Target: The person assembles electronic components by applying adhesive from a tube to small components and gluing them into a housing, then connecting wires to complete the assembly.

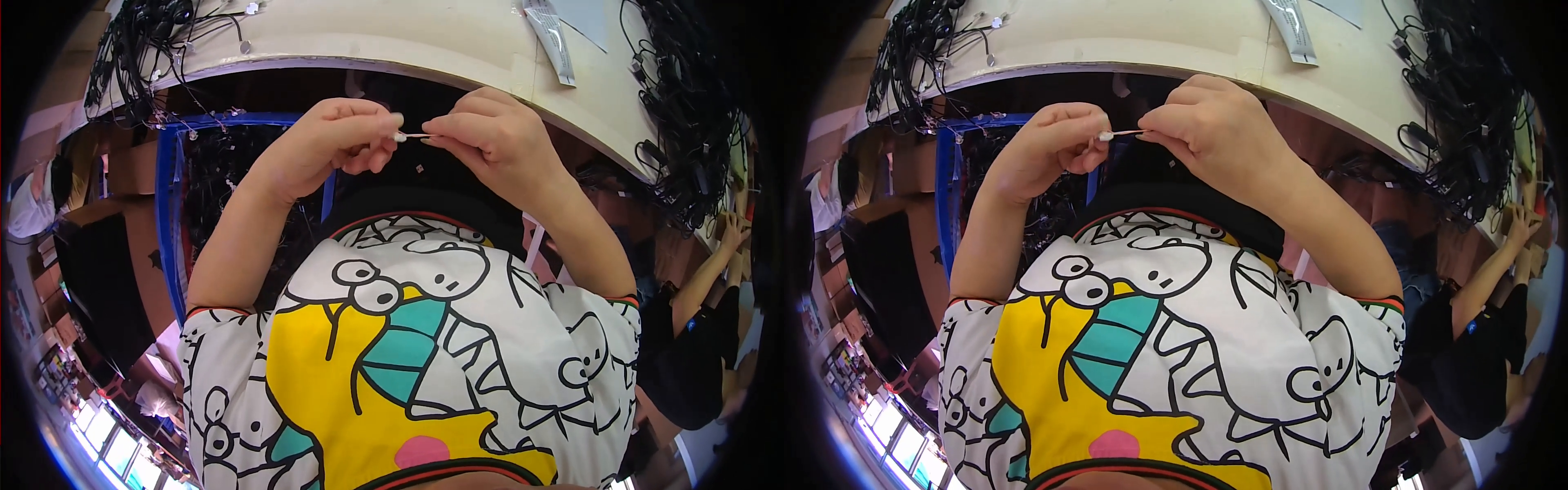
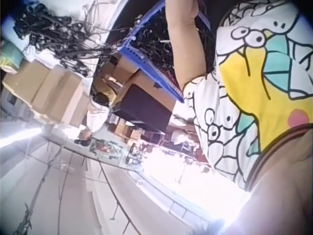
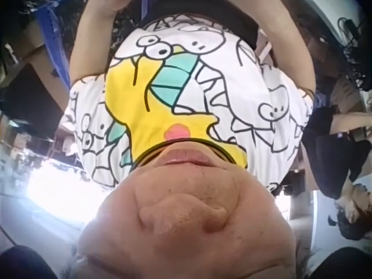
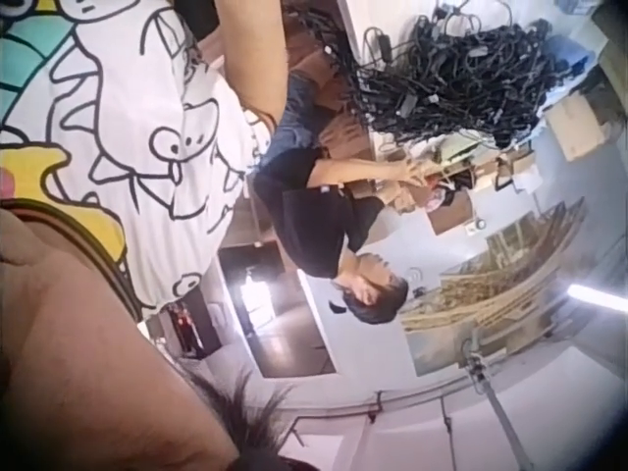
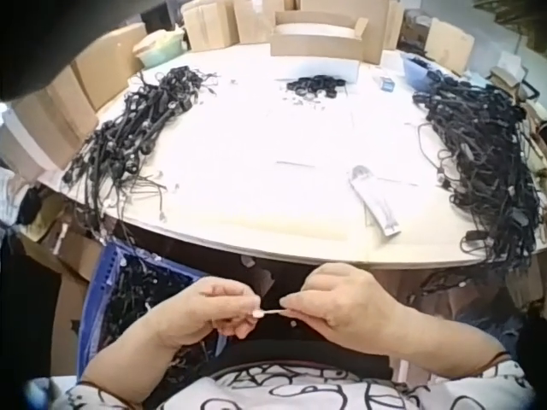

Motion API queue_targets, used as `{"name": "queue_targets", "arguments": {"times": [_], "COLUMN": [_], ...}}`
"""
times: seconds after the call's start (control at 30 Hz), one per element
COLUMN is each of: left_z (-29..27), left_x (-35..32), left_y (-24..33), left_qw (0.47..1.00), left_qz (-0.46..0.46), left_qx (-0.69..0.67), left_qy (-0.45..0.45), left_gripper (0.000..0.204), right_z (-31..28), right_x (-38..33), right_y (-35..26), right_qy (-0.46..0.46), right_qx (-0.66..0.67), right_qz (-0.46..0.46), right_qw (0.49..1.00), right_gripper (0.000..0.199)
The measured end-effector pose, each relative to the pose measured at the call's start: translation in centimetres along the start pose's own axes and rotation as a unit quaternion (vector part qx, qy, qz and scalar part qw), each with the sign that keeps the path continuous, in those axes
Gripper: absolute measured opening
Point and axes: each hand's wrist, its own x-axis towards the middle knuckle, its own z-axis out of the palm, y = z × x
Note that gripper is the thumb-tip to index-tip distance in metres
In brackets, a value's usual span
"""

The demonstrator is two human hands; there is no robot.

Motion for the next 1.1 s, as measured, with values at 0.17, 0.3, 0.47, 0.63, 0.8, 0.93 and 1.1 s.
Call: {"name": "queue_targets", "arguments": {"times": [0.17,0.3,0.47,0.63,0.8,0.93,1.1], "left_z": [0.6,0.9,0.6,0.5,0.5,0.4,0.3], "left_x": [-1.0,-1.5,-1.3,-1.5,-1.4,-1.2,-1.1], "left_y": [0.3,0.5,-0.3,-0.3,-0.7,-0.6,-0.3], "left_qw": [0.994,0.984,0.967,0.948,0.936,0.935,0.942], "left_qz": [0.054,0.091,0.162,0.193,0.218,0.218,0.177], "left_qx": [0.069,0.121,0.159,0.207,0.23,0.234,0.251], "left_qy": [0.059,0.099,0.117,0.146,0.15,0.152,0.135], "left_gripper": [0.018,0.015,0.016,0.014,0.012,0.012,0.01], "right_z": [-0.3,-1.3,-1.2,0.0,0.4,0.6,0.6], "right_x": [0.2,1.1,2.4,2.6,2.6,2.6,2.5], "right_y": [-0.4,-0.6,-0.6,-0.1,0.0,0.1,0.2], "right_qy": [-0.035,-0.13,-0.244,-0.244,-0.251,-0.235,-0.22], "right_qx": [0.183,0.345,0.406,0.487,0.524,0.541,0.551], "right_qz": [0.065,0.227,0.29,0.316,0.337,0.355,0.378], "right_qw": [0.98,0.901,0.832,0.777,0.741,0.726,0.711], "right_gripper": [0.01,0.014,0.019,0.019,0.018,0.017,0.017]}}
